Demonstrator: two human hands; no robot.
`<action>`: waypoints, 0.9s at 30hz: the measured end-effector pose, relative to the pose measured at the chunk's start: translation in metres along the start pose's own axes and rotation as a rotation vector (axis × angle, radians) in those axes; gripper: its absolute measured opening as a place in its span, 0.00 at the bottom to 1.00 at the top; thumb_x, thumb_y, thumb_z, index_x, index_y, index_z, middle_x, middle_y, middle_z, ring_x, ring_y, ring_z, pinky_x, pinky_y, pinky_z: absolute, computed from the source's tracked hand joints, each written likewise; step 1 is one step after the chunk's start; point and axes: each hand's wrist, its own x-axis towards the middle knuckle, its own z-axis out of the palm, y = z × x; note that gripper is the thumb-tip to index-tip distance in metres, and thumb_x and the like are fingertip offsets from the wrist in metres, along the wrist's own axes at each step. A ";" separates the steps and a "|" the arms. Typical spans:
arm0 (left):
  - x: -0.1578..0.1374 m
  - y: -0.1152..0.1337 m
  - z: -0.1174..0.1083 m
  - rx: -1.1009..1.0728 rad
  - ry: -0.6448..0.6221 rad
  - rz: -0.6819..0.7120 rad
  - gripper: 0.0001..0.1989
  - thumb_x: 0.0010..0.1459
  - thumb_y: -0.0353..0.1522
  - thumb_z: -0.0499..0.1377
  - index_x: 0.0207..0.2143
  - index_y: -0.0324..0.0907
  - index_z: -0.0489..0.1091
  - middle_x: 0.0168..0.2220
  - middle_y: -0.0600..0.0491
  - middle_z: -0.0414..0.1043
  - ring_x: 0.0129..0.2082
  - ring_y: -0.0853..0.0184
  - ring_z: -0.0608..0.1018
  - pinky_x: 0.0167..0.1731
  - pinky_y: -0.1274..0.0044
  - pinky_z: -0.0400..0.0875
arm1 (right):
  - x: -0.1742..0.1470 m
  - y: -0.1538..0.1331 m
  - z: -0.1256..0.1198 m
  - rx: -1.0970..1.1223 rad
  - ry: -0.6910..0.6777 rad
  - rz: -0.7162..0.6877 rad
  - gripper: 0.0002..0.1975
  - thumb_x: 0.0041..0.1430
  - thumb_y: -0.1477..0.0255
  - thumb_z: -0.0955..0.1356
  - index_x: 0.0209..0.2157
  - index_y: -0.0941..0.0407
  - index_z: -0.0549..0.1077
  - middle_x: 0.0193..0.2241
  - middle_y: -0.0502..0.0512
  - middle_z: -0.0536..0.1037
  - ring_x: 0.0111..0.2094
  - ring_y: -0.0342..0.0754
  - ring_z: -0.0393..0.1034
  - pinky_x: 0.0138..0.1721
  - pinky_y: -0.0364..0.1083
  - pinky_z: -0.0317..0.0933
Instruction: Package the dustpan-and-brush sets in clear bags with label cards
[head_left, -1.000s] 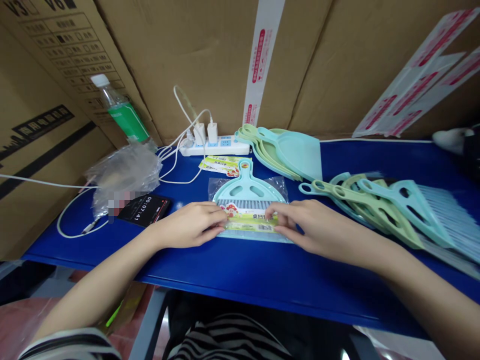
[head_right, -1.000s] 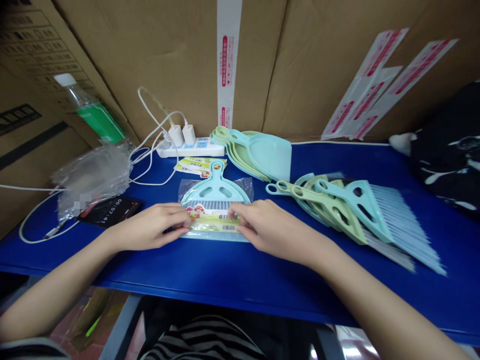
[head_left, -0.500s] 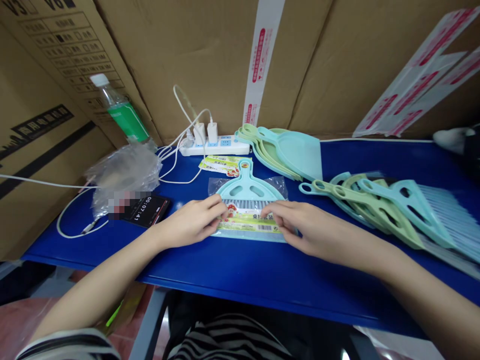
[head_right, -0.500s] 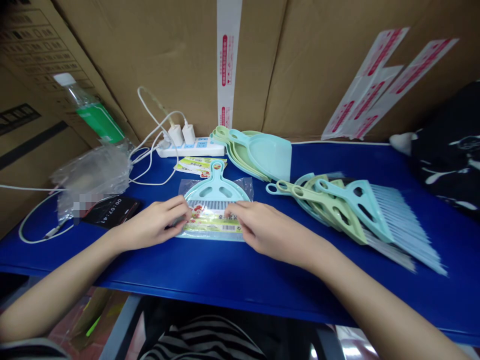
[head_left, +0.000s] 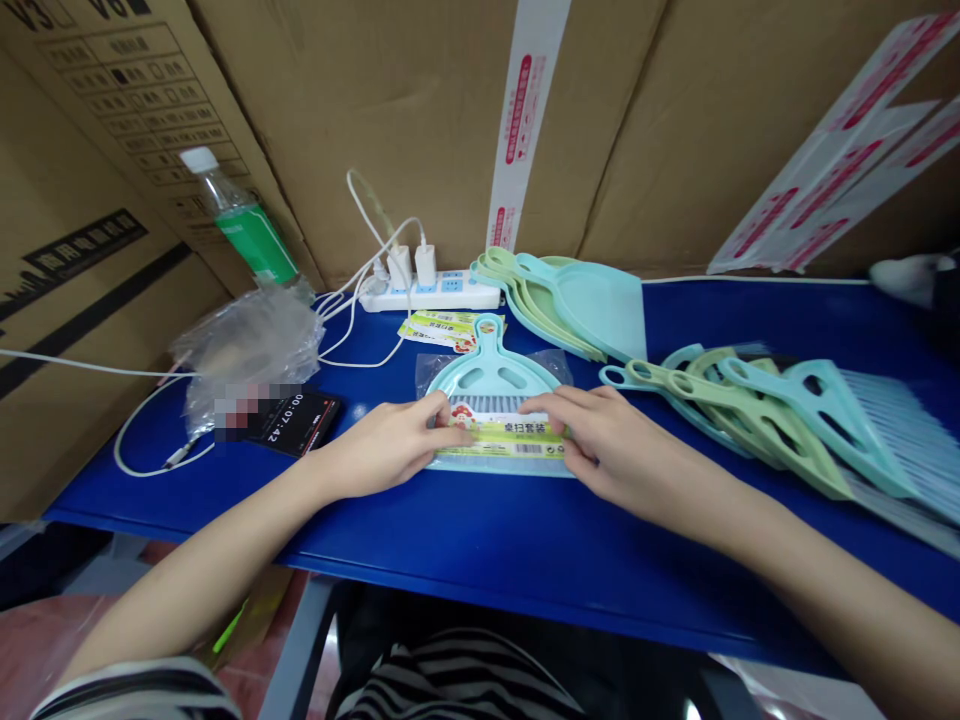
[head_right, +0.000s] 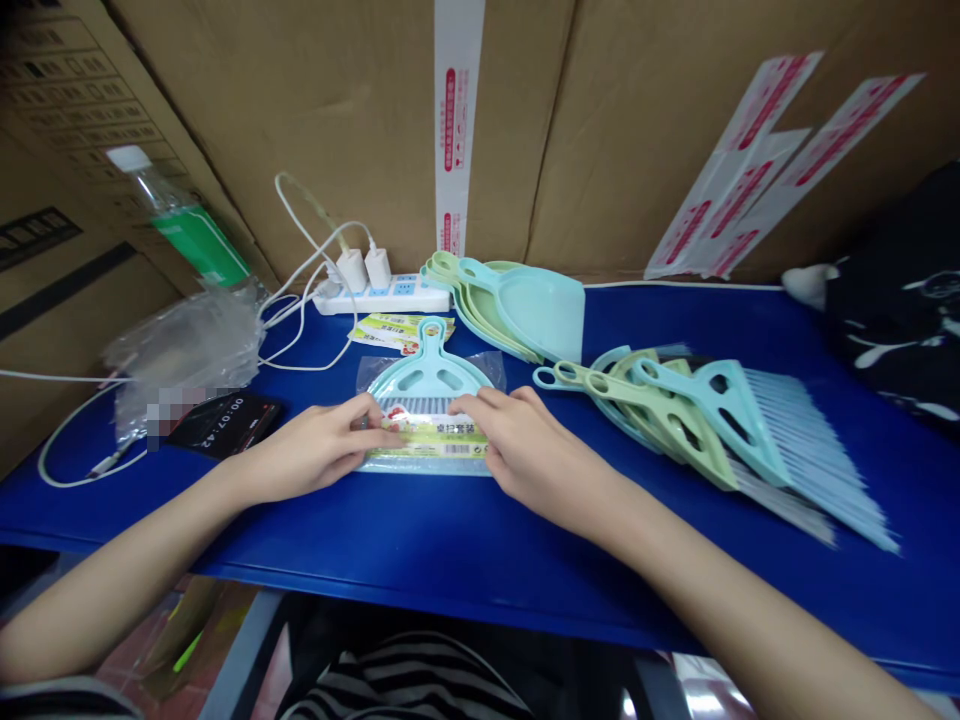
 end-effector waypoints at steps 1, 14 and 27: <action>0.000 0.000 0.000 0.018 -0.007 0.002 0.20 0.61 0.23 0.47 0.49 0.46 0.70 0.40 0.52 0.65 0.26 0.72 0.69 0.24 0.80 0.64 | 0.000 0.000 0.001 -0.004 0.000 0.010 0.24 0.51 0.86 0.58 0.48 0.57 0.70 0.39 0.60 0.77 0.35 0.53 0.71 0.37 0.51 0.62; 0.002 0.003 -0.002 0.172 -0.044 0.004 0.21 0.62 0.24 0.48 0.54 0.49 0.69 0.43 0.49 0.67 0.31 0.68 0.74 0.28 0.76 0.71 | 0.005 -0.005 -0.006 -0.307 0.027 -0.020 0.24 0.51 0.86 0.57 0.45 0.56 0.72 0.33 0.58 0.75 0.27 0.50 0.66 0.32 0.48 0.58; 0.005 0.006 -0.005 0.237 -0.135 -0.008 0.25 0.63 0.25 0.50 0.60 0.53 0.63 0.45 0.49 0.67 0.36 0.66 0.76 0.32 0.75 0.75 | 0.010 -0.014 -0.002 -0.271 0.055 -0.345 0.20 0.54 0.84 0.60 0.43 0.57 0.78 0.28 0.55 0.71 0.28 0.49 0.64 0.34 0.47 0.55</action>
